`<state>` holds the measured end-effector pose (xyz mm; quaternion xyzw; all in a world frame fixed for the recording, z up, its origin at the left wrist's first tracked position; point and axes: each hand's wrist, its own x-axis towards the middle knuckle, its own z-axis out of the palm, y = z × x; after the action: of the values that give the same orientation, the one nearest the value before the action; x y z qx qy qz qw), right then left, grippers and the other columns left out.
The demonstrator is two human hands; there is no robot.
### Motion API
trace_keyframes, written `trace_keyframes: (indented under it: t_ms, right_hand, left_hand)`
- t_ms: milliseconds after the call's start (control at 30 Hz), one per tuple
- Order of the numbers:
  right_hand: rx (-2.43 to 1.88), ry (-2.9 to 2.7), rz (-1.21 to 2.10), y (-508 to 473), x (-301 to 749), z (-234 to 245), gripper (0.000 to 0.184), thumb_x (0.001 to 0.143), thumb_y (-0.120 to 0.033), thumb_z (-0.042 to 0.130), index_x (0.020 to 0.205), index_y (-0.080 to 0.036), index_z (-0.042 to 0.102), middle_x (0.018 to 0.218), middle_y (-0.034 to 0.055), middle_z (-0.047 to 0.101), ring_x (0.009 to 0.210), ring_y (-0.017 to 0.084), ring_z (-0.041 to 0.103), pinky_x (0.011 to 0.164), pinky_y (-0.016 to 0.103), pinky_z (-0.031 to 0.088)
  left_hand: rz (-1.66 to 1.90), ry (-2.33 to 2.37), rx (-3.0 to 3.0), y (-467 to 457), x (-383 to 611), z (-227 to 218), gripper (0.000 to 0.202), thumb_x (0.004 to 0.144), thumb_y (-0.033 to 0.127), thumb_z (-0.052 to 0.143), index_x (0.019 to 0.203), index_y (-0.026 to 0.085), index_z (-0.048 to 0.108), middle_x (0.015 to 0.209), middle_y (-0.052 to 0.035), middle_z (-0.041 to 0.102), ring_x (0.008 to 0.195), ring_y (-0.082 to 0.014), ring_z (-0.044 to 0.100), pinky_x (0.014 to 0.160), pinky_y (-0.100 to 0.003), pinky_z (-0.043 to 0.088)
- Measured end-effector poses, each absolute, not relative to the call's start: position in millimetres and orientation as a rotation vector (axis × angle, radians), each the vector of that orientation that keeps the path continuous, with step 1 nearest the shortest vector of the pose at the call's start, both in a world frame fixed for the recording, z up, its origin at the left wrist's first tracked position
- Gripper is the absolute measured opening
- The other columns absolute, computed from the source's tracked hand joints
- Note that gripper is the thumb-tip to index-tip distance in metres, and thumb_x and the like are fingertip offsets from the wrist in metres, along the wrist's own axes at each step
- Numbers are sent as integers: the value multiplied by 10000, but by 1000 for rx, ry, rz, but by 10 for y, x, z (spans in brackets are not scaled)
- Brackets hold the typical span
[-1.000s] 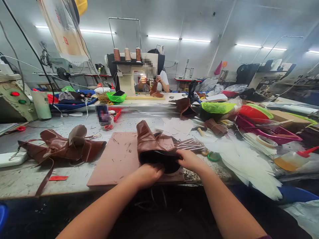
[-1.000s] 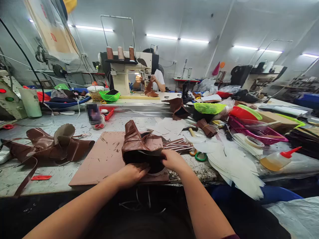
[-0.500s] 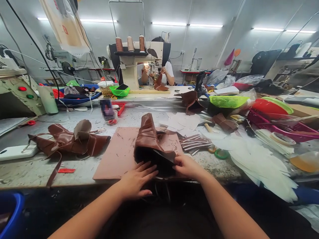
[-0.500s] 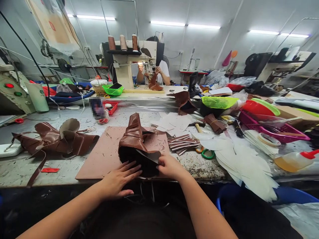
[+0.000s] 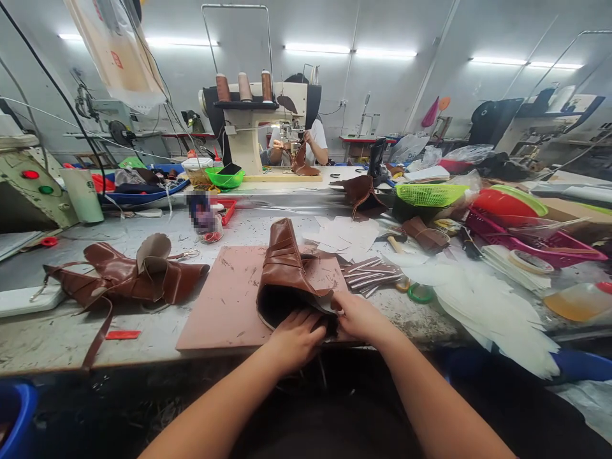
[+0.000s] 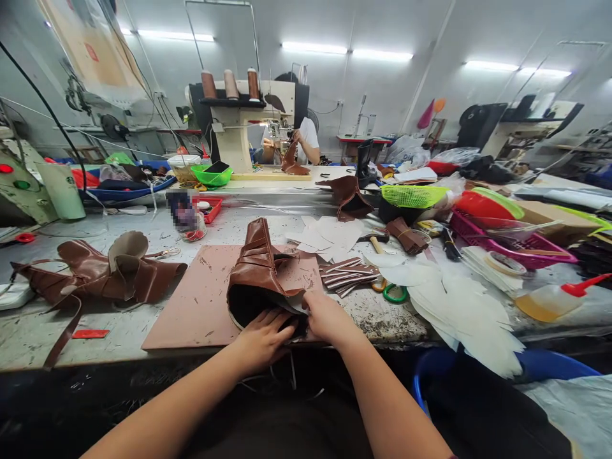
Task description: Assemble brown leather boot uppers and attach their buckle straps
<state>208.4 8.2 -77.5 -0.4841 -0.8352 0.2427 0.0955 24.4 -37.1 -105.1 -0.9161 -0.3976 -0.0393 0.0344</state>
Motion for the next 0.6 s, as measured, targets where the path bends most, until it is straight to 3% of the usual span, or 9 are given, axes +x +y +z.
trace_keyframes:
  t_ms: [67, 133, 233, 400, 600]
  right_hand:
    - [-1361, -2487, 718, 97, 2074, -735, 375, 666, -22, 572, 1004, -184, 571, 1021, 46, 591, 960, 183, 522, 792, 240, 381]
    - [-1359, -2467, 691, 160, 2067, -727, 286, 708, -62, 583, 969, -179, 587, 1026, 47, 594, 982, 182, 515, 821, 248, 375]
    - [-1490, -2399, 651, 330, 2077, -783, 80, 783, -91, 542, 781, -153, 594, 842, 45, 611, 830, 177, 548, 729, 272, 399]
    - [-1569, -2393, 669, 540, 2089, -913, 143, 806, -187, 621, 687, -139, 560, 708, -18, 568, 708, 136, 547, 672, 275, 433]
    - [-1498, -2419, 682, 585, 2087, -998, 168, 819, -196, 621, 686, -129, 543, 775, -11, 564, 746, 134, 543, 699, 292, 450]
  left_hand:
    - [-133, -1190, -2831, -349, 249, -1107, 434, 844, 310, 524, 1252, 169, 476, 1340, -130, 459, 1223, -276, 421, 1013, -409, 345]
    - [-135, -1143, -2854, -333, 243, -1140, 479, 852, 281, 516, 1311, 190, 413, 1383, -120, 415, 1265, -270, 381, 1047, -418, 305]
    - [-124, -1098, -2890, -321, 234, -1141, 486, 876, 240, 469, 1349, 212, 363, 1403, -113, 390, 1291, -271, 352, 1062, -436, 281]
    - [-95, -1108, -2951, -309, 245, -1080, 524, 842, 214, 509, 1345, 185, 368, 1411, -136, 370, 1300, -280, 334, 1060, -453, 279]
    - [-123, -1364, -2963, -224, 386, -992, 707, 698, 433, 690, 1289, 148, 425, 1311, -142, 488, 1205, -312, 433, 999, -458, 364]
